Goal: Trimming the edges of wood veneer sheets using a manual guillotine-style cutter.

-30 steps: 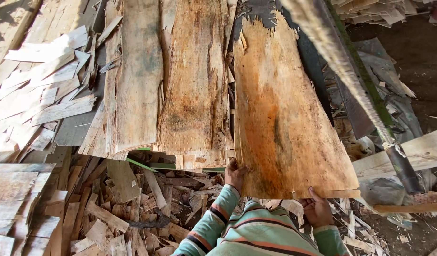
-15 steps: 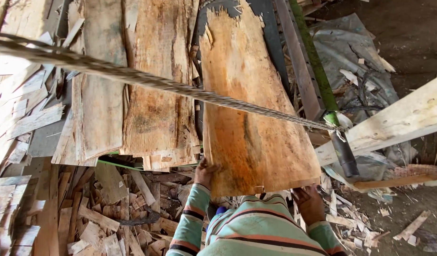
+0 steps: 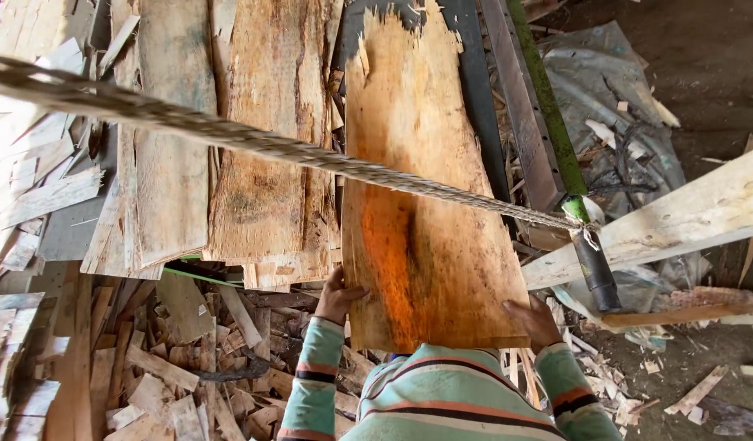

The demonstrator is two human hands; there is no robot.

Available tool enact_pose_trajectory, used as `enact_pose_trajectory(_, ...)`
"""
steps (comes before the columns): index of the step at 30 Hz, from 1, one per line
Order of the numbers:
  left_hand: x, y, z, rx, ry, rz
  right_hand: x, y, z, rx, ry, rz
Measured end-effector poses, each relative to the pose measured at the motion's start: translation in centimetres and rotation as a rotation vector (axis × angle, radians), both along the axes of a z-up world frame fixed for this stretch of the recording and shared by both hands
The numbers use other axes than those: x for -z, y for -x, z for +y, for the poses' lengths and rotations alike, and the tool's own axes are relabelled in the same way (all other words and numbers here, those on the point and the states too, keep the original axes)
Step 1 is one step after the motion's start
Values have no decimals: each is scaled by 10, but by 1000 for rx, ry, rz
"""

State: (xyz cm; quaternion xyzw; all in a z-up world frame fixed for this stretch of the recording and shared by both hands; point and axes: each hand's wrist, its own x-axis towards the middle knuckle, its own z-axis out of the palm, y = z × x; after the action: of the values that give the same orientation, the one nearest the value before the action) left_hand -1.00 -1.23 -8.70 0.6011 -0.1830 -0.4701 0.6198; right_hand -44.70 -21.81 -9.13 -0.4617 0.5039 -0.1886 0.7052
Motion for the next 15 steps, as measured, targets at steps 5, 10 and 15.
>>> enact_pose_trajectory(5, -38, 11, 3, -6, 104, -39, -79, -43, 27, -51, 581, 384)
enact_pose_trajectory(10, -69, -5, 21, 48, 144, -260, -90, -62, 50, 2, 497, 559)
enact_pose_trajectory(15, -100, -32, 18, -95, 139, 26, -101, -62, 33, 99, 451, 515)
